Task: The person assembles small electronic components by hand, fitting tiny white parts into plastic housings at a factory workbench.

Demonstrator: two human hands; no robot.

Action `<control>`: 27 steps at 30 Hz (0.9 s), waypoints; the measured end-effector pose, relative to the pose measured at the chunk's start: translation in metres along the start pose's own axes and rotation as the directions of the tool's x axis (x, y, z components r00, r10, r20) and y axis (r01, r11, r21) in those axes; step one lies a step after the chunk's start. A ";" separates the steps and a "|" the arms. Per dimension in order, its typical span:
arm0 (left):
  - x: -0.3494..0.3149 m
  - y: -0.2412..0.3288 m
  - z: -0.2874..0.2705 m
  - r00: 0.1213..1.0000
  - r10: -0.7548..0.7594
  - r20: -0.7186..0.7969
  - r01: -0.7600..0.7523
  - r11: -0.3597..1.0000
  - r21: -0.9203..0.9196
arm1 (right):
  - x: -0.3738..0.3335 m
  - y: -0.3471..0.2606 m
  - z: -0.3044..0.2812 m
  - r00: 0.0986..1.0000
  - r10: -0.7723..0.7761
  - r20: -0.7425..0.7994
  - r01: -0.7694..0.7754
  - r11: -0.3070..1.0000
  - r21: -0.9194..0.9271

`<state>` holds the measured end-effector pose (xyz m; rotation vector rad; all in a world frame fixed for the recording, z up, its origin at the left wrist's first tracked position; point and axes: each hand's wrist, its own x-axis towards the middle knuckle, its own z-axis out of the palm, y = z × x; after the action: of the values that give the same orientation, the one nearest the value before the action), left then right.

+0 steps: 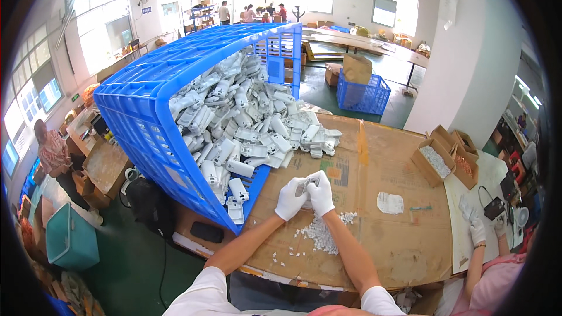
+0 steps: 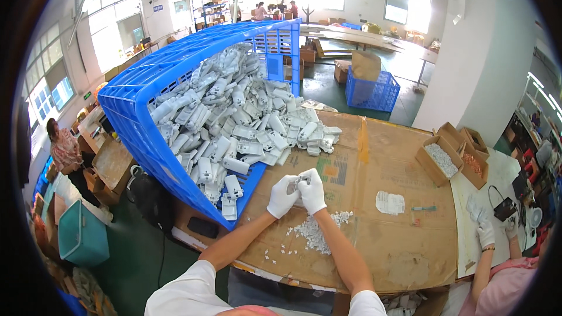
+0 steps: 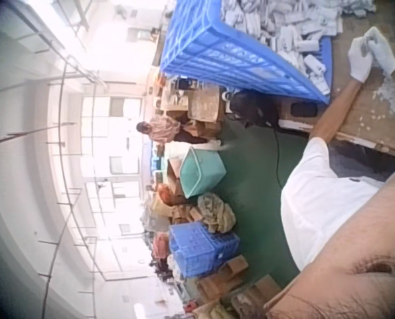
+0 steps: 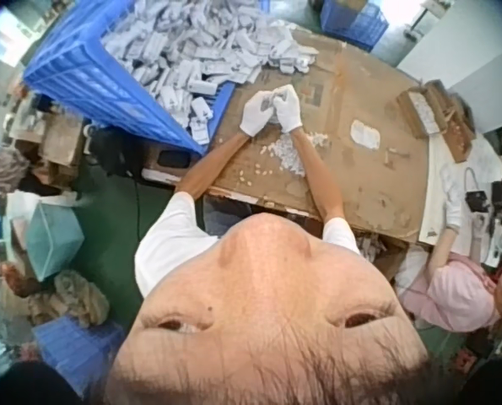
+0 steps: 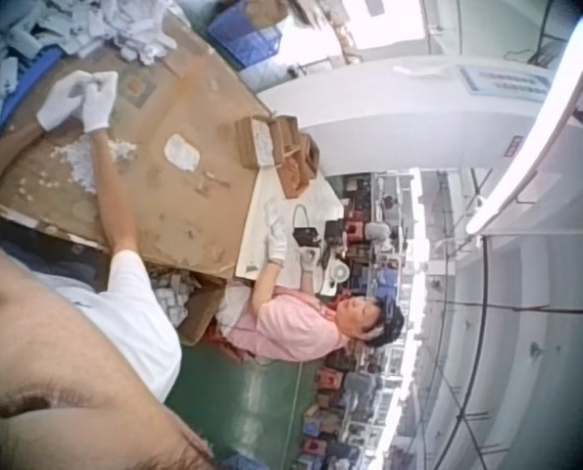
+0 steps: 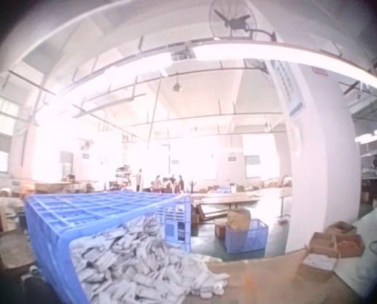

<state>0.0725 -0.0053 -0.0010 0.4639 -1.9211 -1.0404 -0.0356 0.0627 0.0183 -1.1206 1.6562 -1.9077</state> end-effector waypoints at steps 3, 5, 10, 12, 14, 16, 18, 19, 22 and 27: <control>0.009 0.025 -0.013 0.982 0.116 0.149 -0.123 0.992 0.038 | 0.000 -0.012 -0.024 0.997 -0.074 -0.009 0.073 0.990 -0.118; 0.016 0.049 -0.040 0.949 0.251 0.190 -0.300 0.905 0.303 | -0.002 -0.014 -0.070 1.000 -0.026 0.005 0.026 0.985 -0.171; 0.007 0.069 -0.092 0.920 -0.286 -0.268 0.270 -0.031 0.962 | -0.014 -0.055 -0.239 0.950 0.184 -0.252 -0.306 0.392 -0.868; 0.001 0.071 -0.095 0.824 -0.431 -0.369 0.360 -0.106 0.927 | -0.011 -0.049 -0.325 0.827 0.439 -0.352 -0.328 -0.133 -0.935; -0.007 0.014 -0.097 0.878 -0.334 -0.344 0.315 -0.141 0.939 | -0.022 -0.038 -0.398 0.795 0.342 -0.500 -0.448 -0.223 -0.866; 0.000 0.009 -0.087 0.936 -0.238 -0.258 0.237 -0.114 0.965 | -0.041 -0.028 -0.462 0.788 0.096 -0.608 -0.556 -0.312 -0.770; -0.007 0.014 -0.113 0.963 -0.146 -0.228 0.206 -0.155 0.966 | -0.032 -0.044 -0.392 0.779 -0.019 -0.627 -0.566 -0.450 -0.690; -0.006 0.015 -0.109 0.975 -0.141 -0.170 0.154 -0.120 0.981 | -0.034 -0.046 -0.388 0.797 -0.118 -0.593 -0.560 -0.513 -0.651; -0.008 0.009 -0.102 0.994 -0.065 -0.092 0.087 -0.083 0.993 | -0.045 -0.054 -0.319 0.952 -0.195 -0.238 -0.307 -0.574 -0.759; -0.017 0.021 -0.101 0.996 0.067 -0.066 0.066 -0.003 0.998 | -0.053 -0.050 -0.243 0.997 -0.071 -0.021 -0.043 -0.319 -0.947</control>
<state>0.1677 -0.0311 0.0339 1.2810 -2.2776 0.7248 -0.1776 0.2706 0.0514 -1.3772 3.3512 0.2512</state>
